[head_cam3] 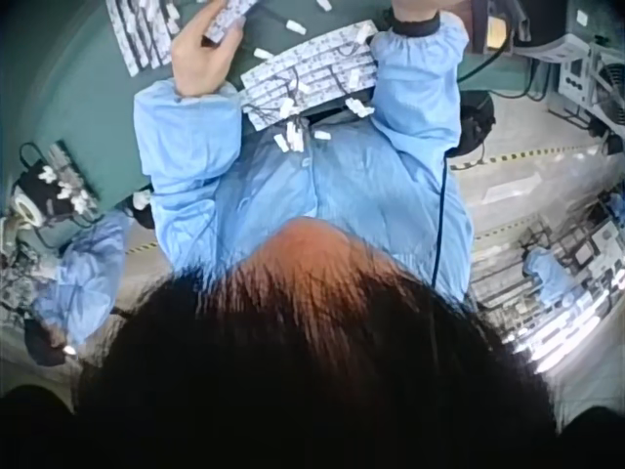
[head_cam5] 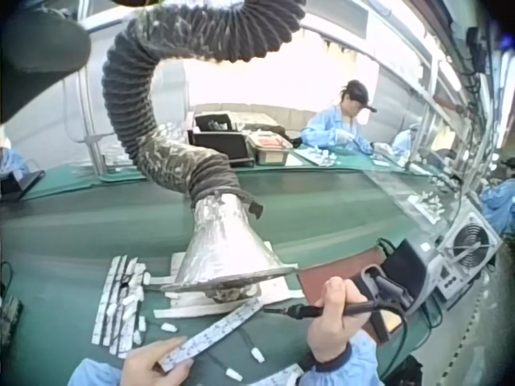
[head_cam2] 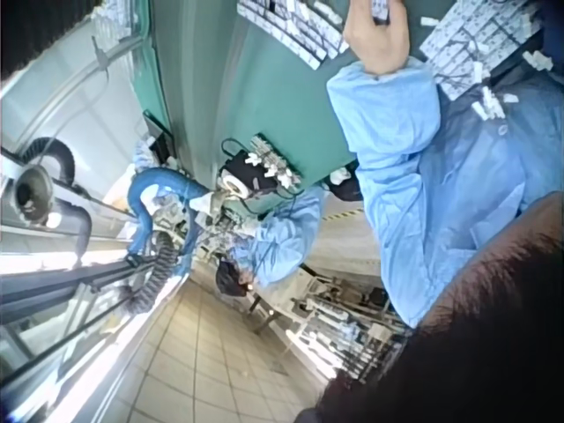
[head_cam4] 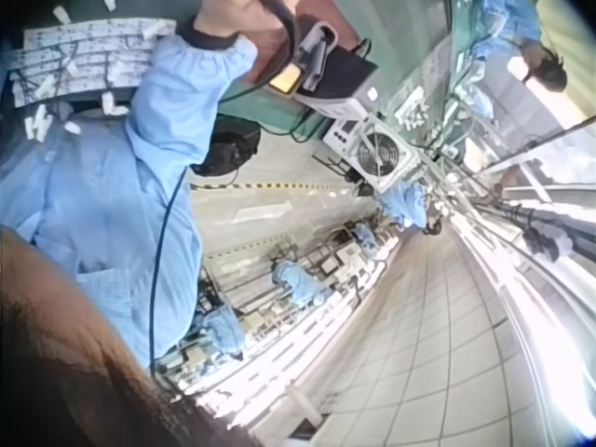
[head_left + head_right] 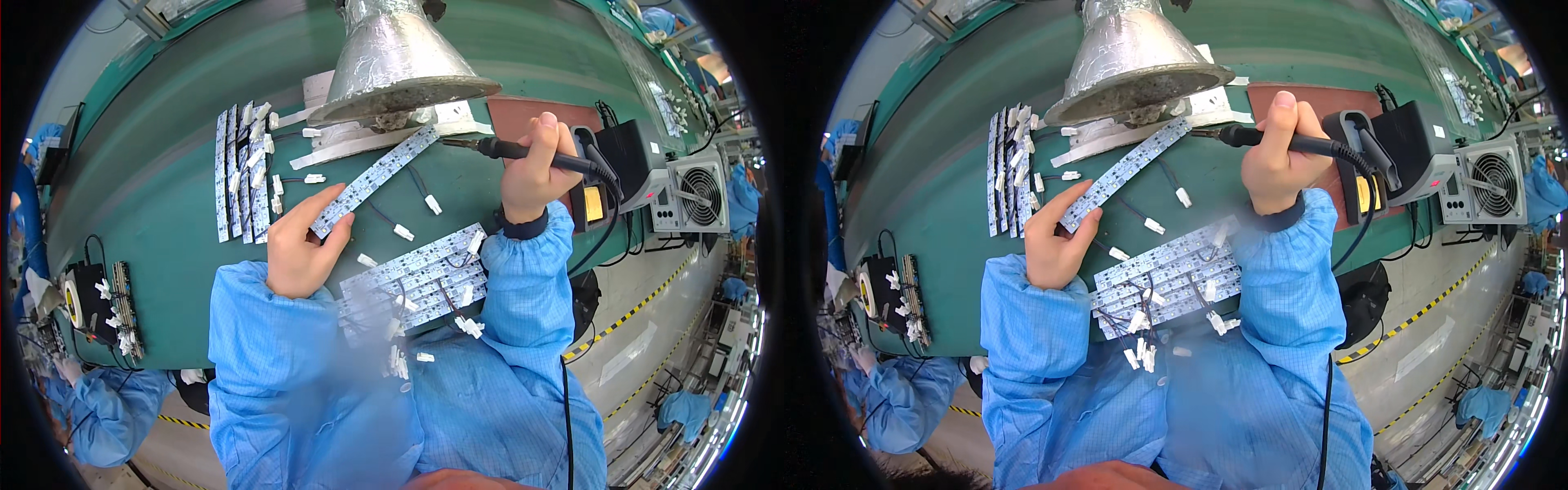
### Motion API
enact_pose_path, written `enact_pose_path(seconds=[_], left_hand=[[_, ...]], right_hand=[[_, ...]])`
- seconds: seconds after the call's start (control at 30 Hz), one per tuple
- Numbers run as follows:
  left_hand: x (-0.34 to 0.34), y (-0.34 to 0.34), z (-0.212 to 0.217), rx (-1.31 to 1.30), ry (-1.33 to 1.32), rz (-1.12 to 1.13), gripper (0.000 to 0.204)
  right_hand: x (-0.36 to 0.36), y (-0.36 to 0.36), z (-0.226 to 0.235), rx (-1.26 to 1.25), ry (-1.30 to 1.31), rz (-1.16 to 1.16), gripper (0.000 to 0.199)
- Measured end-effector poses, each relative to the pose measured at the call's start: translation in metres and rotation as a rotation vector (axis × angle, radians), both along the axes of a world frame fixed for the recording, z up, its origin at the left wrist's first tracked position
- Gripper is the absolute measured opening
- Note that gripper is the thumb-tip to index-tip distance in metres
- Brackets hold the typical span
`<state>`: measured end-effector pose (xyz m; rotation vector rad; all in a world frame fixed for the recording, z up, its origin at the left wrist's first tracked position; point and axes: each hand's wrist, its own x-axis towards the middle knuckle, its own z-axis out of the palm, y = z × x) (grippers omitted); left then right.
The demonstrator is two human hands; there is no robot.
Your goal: The person solders electrical components onto LED light strips using a soldering iron, picking up each strip by hand and placing the completed strips onto the workbench.
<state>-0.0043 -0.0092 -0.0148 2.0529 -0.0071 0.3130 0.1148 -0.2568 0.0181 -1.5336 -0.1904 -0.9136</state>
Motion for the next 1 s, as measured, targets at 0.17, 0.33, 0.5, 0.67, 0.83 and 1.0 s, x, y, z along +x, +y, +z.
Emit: enact_pose_path(seconds=[0.17, 0.33, 0.5, 0.67, 0.83, 1.0], left_hand=[[-0.001, 0.002, 0.001, 0.000, 0.001, 0.010, 0.039], [-0.003, 0.002, 0.003, 0.008, -0.014, 0.010, 0.038], [-0.003, 0.003, 0.006, 0.015, -0.009, 0.003, 0.038], [-0.003, 0.003, 0.005, -0.001, 0.003, 0.006, 0.038], [-0.003, 0.000, 0.007, -0.022, -0.039, -0.006, 0.037], [-0.003, 0.000, 0.011, 0.007, -0.002, -0.016, 0.036]], right_hand=[[0.002, -0.003, -0.004, 0.056, 0.101, 0.028, 0.040], [0.001, 0.004, -0.002, 0.020, 0.072, 0.025, 0.041], [0.001, 0.006, -0.001, 0.016, 0.087, 0.022, 0.041], [0.002, 0.005, -0.002, 0.015, 0.078, 0.018, 0.043], [0.002, 0.007, -0.003, 0.022, 0.082, 0.015, 0.044], [0.003, 0.007, -0.003, 0.030, 0.070, 0.020, 0.045]])
